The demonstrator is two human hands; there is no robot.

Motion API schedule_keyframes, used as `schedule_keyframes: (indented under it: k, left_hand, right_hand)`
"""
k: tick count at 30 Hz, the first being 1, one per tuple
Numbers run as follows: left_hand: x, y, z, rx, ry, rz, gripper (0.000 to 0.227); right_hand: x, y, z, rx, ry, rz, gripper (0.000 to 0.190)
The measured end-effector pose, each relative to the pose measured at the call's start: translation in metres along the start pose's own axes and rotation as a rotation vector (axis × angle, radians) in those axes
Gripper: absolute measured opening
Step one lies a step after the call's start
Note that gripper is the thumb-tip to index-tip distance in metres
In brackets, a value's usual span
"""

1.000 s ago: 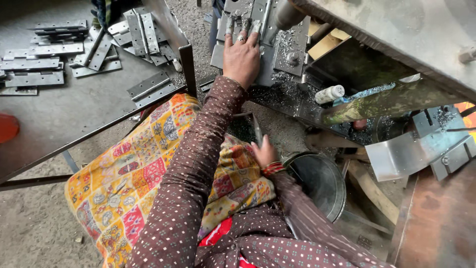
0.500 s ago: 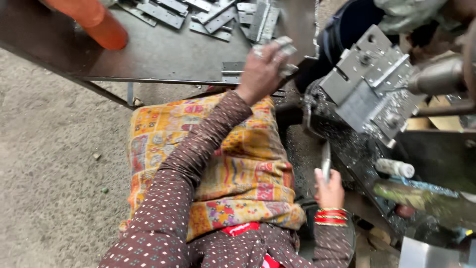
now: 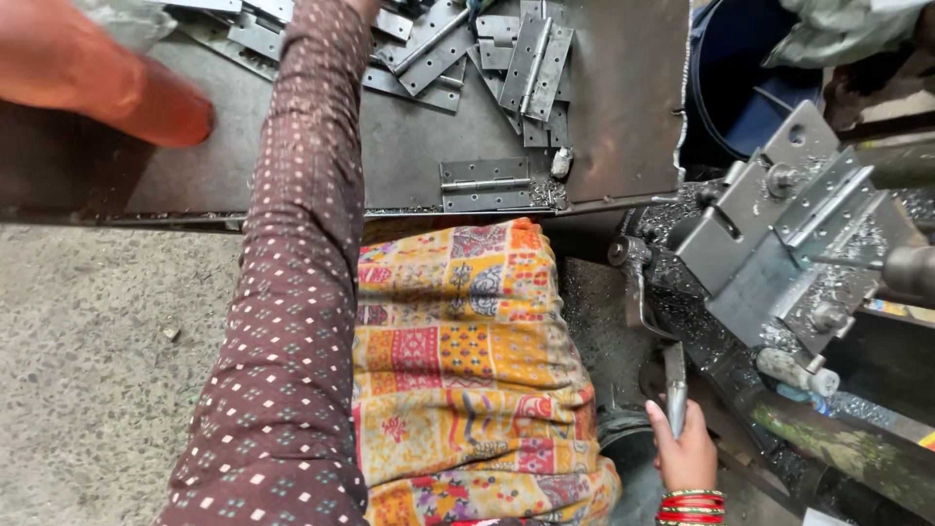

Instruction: The person repeatedly picks up metal hinge blanks from a tray, places them into a manual punching machine, and operates the lever to punch holes. Finished pieces are returned to the tray. The process is repeated continuously throughout the clip.

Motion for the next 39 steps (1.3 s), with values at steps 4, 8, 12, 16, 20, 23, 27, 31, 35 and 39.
schedule_keyframes:
  k: [4, 8, 12, 16, 20, 23, 27, 31, 35, 39]
  left_hand:
    - [-0.003, 0.030, 0.014, 0.038, 0.065, -0.001, 0.022]
    - [0.009, 0.043, 0.024, 0.054, 0.151, -0.002, 0.015]
    - [0.014, 0.025, 0.025, 0.032, 0.278, -0.004, 0.009]
    - [0.008, -0.006, 0.075, 0.048, 0.336, 0.076, 0.006]
    - [0.006, -0.053, 0.101, 0.048, 0.241, 0.265, 0.017]
    - [0.004, -0.094, 0.101, 0.009, 0.094, 0.371, 0.026]
    - [-0.028, -0.137, 0.106, -0.045, 0.056, 0.395, 0.030]
    - [-0.061, -0.163, 0.094, -0.266, 0.185, 0.112, 0.020]
    - [-0.027, -0.159, 0.065, -0.144, -0.032, 0.133, 0.021]
    - [0.005, -0.164, 0.077, -0.045, -0.306, 1.179, 0.021]
  right_hand:
    - [-0.002, -0.002, -0.001, -0.017, 0.009, 0.087, 0.040]
    - [-0.004, -0.003, 0.000, -0.011, -0.019, 0.070, 0.040]
    - [0.001, 0.001, -0.007, -0.032, -0.068, 0.083, 0.042]
    - [0.001, 0.003, -0.015, -0.037, -0.111, 0.107, 0.046]
    - [0.006, 0.005, -0.022, -0.105, -0.291, 0.089, 0.050]
    - [-0.010, 0.016, -0.034, -0.074, -0.229, 0.141, 0.054]
    - [-0.001, 0.018, -0.041, -0.210, -0.437, 0.192, 0.056]
    - [-0.004, 0.028, -0.040, -0.209, -0.452, 0.154, 0.055]
    - [0.005, 0.028, -0.040, -0.172, -0.438, 0.119, 0.057]
    - [0.010, 0.029, -0.035, -0.140, -0.449, 0.111, 0.059]
Point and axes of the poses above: each hand's wrist, its own z-axis away from the middle knuckle, its own y-axis out of the palm, x = y × z, the point moved 9 cm from there along -z, towards the middle knuckle, and after that the axes turned 1 degree about x, right-handed, at the moved point
